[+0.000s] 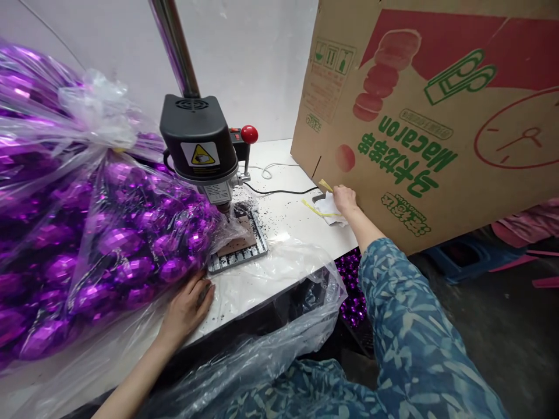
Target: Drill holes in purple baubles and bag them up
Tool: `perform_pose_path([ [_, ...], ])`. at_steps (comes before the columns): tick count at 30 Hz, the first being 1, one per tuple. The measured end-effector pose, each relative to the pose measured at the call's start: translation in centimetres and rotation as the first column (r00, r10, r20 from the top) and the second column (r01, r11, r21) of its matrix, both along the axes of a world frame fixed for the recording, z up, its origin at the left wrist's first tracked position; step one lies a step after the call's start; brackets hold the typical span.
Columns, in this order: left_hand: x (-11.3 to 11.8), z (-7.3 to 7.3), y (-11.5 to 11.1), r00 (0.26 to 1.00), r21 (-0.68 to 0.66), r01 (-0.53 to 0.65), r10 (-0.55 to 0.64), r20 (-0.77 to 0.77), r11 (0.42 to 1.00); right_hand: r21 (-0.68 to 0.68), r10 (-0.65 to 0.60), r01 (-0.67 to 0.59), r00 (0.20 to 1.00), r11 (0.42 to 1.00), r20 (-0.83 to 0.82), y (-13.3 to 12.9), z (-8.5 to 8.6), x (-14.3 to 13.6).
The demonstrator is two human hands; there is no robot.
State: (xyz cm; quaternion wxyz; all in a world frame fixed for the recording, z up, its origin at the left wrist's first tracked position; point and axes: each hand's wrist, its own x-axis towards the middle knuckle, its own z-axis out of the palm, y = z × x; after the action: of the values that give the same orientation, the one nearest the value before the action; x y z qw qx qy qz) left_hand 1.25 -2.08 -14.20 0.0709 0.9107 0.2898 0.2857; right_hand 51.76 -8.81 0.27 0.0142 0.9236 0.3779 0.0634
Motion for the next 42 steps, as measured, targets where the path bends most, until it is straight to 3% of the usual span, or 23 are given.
perform_pose_path([
  [7,0.1,0.0,0.0,1.000,0.088,0.001,-0.001,0.001,0.996,0.030,0.012,-0.011,0.999,0.999,-0.040,3.5,-0.7,0.8],
  [13,0.0,-0.1,-0.1,1.000,0.078,0.000,0.001,-0.012,0.997,0.004,0.027,-0.027,0.996,1.000,-0.080,5.6,-1.2,1.9],
  [16,0.1,0.0,-0.1,1.000,0.083,-0.001,0.002,-0.006,0.997,-0.002,0.029,-0.029,0.996,1.000,-0.089,5.9,-0.8,2.0],
  [22,0.2,0.1,-0.1,1.000,0.125,0.000,0.000,0.003,0.992,0.103,0.112,-0.118,0.992,0.988,0.064,3.9,-0.2,1.0],
  [26,0.4,0.3,-0.2,1.000,0.155,0.003,-0.004,0.004,0.988,0.305,0.154,-0.163,0.987,0.938,0.054,1.4,-0.3,-0.8],
  [29,0.5,0.5,-0.3,1.000,0.148,-0.005,0.002,0.022,0.989,0.523,0.353,-0.284,0.935,0.804,-0.035,-1.5,-1.0,-4.8],
  [31,0.4,0.8,-0.3,0.999,0.156,-0.001,-0.007,0.054,0.988,0.623,0.587,-0.399,0.800,0.673,-0.122,-4.2,-1.8,-9.0],
  [33,0.3,1.4,-0.5,0.993,0.190,0.012,-0.035,0.116,0.982,0.671,0.790,-0.514,0.586,0.534,-0.180,-7.6,-2.9,-13.9],
  [35,0.1,2.2,-1.1,0.978,0.230,0.027,-0.073,0.194,0.973,0.667,0.895,-0.607,0.382,0.432,-0.232,-11.1,-4.6,-18.5],
  [36,-0.1,2.7,-1.7,0.971,0.243,0.041,-0.096,0.221,0.969,0.628,0.904,-0.650,0.312,0.428,-0.293,-12.8,-5.8,-20.4],
  [38,-0.5,3.5,-3.6,0.963,0.254,0.122,-0.177,0.204,0.960,0.445,0.850,-0.745,0.316,0.497,-0.420,-16.0,-8.7,-23.1],
  [40,-1.5,3.7,-6.2,0.950,0.255,0.282,-0.306,0.061,0.925,0.172,0.741,-0.792,0.438,0.586,-0.508,-18.5,-12.0,-24.4],
  [42,-3.3,2.9,-8.7,0.880,0.199,0.473,-0.451,-0.150,0.858,-0.032,0.640,-0.774,0.546,0.633,-0.540,-20.6,-15.2,-24.7],
])
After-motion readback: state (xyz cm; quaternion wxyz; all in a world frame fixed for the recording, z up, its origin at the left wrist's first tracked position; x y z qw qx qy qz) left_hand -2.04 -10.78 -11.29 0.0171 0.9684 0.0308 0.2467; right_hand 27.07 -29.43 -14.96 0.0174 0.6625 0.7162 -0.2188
